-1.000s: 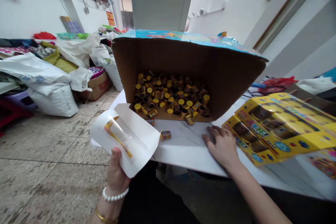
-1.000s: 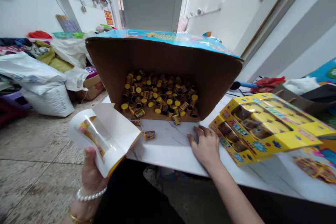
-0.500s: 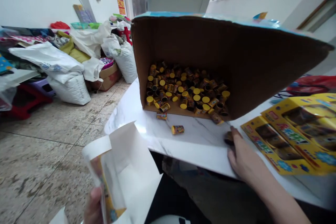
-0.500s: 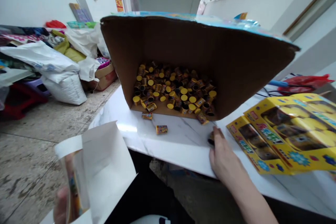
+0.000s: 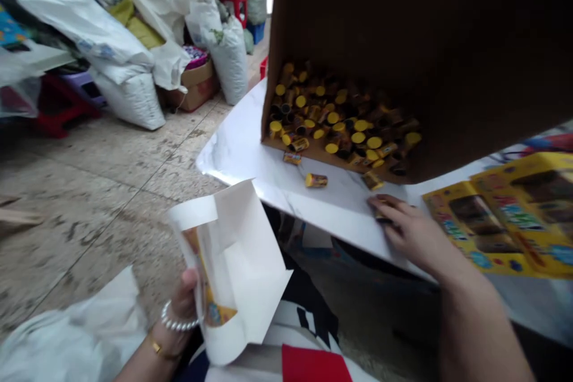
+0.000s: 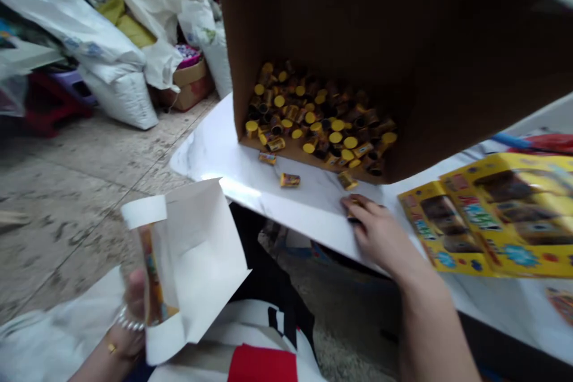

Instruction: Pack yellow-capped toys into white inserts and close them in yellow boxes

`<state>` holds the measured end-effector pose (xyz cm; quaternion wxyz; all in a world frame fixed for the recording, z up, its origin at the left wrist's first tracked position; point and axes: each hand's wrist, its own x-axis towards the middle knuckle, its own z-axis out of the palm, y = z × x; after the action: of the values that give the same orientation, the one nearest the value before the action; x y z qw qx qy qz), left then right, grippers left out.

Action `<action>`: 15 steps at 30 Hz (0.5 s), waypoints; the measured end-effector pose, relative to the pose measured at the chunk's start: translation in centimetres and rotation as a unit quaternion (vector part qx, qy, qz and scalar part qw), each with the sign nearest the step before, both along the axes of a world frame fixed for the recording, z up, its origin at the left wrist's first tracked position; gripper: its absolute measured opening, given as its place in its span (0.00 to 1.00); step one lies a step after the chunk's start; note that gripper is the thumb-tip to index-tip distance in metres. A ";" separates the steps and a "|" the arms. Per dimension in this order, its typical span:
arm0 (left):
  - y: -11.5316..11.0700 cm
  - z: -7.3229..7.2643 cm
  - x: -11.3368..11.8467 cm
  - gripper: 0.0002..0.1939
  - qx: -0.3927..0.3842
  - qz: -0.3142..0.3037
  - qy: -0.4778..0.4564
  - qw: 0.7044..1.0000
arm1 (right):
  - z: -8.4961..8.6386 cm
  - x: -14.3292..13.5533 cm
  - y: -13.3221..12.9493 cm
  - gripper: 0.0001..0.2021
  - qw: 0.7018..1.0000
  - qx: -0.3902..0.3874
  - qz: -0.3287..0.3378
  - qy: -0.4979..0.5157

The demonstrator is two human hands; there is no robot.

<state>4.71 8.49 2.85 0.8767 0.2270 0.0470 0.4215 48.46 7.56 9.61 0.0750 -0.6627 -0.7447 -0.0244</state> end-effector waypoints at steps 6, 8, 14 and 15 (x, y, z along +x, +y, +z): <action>-0.8 -1.6 -0.3 0.22 0.004 0.091 0.122 0.988 | 1.2 -10.0 0.2 0.20 0.969 -0.032 0.017 0.246; -0.7 -1.7 0.2 0.28 0.014 0.099 0.136 0.986 | 1.0 -15.4 0.3 0.14 0.951 -0.091 0.167 0.245; -0.3 -1.6 0.9 0.30 0.001 0.104 0.145 0.984 | -0.3 -20.8 2.3 0.18 0.972 -0.006 0.220 0.086; -0.3 -1.7 0.8 0.30 -0.019 0.109 0.144 0.983 | -0.1 -20.0 2.9 0.17 0.976 0.033 0.198 0.087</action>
<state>5.49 8.21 1.13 0.8135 0.2623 0.2055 0.4765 28.45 10.46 9.53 0.1646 -0.4987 -0.8507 0.0243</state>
